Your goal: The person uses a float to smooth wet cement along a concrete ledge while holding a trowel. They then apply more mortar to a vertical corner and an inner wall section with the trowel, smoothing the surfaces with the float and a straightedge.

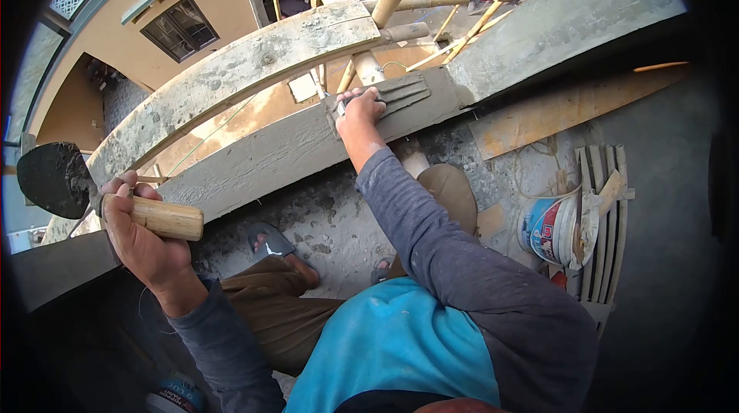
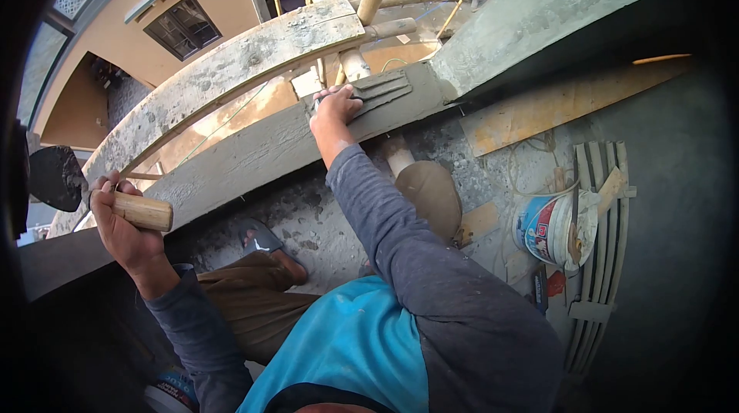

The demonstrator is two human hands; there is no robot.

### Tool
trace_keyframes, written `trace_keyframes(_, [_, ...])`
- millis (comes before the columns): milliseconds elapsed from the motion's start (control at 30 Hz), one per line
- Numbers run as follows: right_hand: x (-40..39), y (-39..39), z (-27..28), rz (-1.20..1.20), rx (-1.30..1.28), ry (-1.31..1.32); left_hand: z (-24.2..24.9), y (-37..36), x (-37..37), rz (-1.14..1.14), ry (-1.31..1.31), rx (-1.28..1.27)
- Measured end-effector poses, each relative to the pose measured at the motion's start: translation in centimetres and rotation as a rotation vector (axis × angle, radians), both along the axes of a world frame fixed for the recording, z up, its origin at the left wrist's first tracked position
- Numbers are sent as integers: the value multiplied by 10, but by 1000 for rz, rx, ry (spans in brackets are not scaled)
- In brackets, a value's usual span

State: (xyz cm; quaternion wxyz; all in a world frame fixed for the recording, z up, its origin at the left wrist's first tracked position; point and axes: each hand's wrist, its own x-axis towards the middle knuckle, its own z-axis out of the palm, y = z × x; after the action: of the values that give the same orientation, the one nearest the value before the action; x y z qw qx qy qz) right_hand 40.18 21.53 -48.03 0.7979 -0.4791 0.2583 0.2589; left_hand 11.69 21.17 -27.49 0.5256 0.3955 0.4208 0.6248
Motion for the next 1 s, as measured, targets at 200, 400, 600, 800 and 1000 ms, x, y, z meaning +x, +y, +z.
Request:
trace_keyframes(200, [-44,-31,0,127,32,-22,-1,-3,6,-29,18,-3])
trace_keyframes(400, [22,-28,2,44,29,-73,-3,-2,-4,-47,-12,4])
trace_keyframes(600, [35,-17,2,20,-55,7,-2,-4,5,-61,15,26])
trace_keyframes(800, [52,-14,-3,44,-58,17,-1,-4,10,-27,1,-5])
trace_keyframes(1000, [62,-14,-3,9,-34,35,-1,-4,3,-19,3,7])
